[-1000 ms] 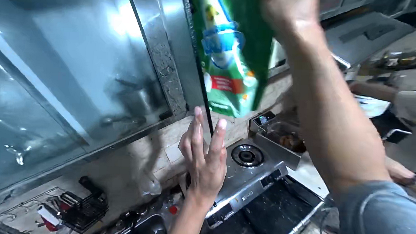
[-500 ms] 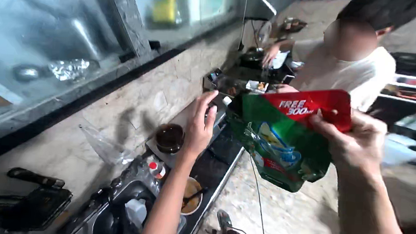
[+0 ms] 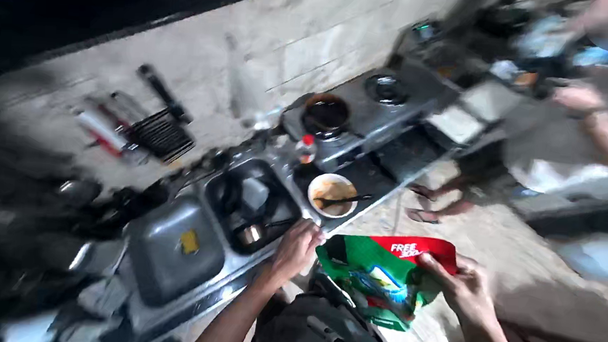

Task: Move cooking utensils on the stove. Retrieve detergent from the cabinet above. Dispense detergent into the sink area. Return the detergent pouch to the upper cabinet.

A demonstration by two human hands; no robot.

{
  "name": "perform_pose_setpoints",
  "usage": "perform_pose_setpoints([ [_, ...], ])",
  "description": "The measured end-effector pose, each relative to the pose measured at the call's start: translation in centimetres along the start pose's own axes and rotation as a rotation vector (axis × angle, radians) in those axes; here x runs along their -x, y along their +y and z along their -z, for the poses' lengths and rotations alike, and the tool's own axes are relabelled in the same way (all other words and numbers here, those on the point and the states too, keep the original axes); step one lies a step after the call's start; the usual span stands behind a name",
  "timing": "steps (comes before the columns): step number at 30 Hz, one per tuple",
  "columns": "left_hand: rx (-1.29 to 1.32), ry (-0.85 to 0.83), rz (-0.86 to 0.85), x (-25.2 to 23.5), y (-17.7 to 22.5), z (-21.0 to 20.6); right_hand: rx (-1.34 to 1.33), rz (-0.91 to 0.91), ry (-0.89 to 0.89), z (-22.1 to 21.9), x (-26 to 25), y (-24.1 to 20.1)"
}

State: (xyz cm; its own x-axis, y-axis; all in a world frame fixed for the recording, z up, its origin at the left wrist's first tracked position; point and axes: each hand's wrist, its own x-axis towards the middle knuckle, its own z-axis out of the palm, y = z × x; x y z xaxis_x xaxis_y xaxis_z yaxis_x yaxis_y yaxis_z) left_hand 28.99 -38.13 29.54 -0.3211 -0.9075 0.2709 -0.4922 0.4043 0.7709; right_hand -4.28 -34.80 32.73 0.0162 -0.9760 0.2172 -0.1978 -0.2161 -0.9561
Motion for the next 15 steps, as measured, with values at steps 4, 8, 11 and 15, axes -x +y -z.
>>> perform_pose_setpoints([
  [4,0.116,0.053,0.228,7.2,-2.0,4.7,-0.102,0.036,-0.211,-6.6,0.5,1.2],
  [8,0.447,0.186,0.223,12.4,-2.5,7.4,-0.176,0.084,-0.336,-10.1,-0.7,1.5],
  [11,0.348,0.263,0.326,15.0,-2.7,8.6,-0.212,0.118,-0.447,-12.9,-1.8,1.9],
  [15,0.082,0.313,0.591,17.0,-2.7,10.2,-0.22,0.15,-0.525,-17.1,-1.8,1.4],
])
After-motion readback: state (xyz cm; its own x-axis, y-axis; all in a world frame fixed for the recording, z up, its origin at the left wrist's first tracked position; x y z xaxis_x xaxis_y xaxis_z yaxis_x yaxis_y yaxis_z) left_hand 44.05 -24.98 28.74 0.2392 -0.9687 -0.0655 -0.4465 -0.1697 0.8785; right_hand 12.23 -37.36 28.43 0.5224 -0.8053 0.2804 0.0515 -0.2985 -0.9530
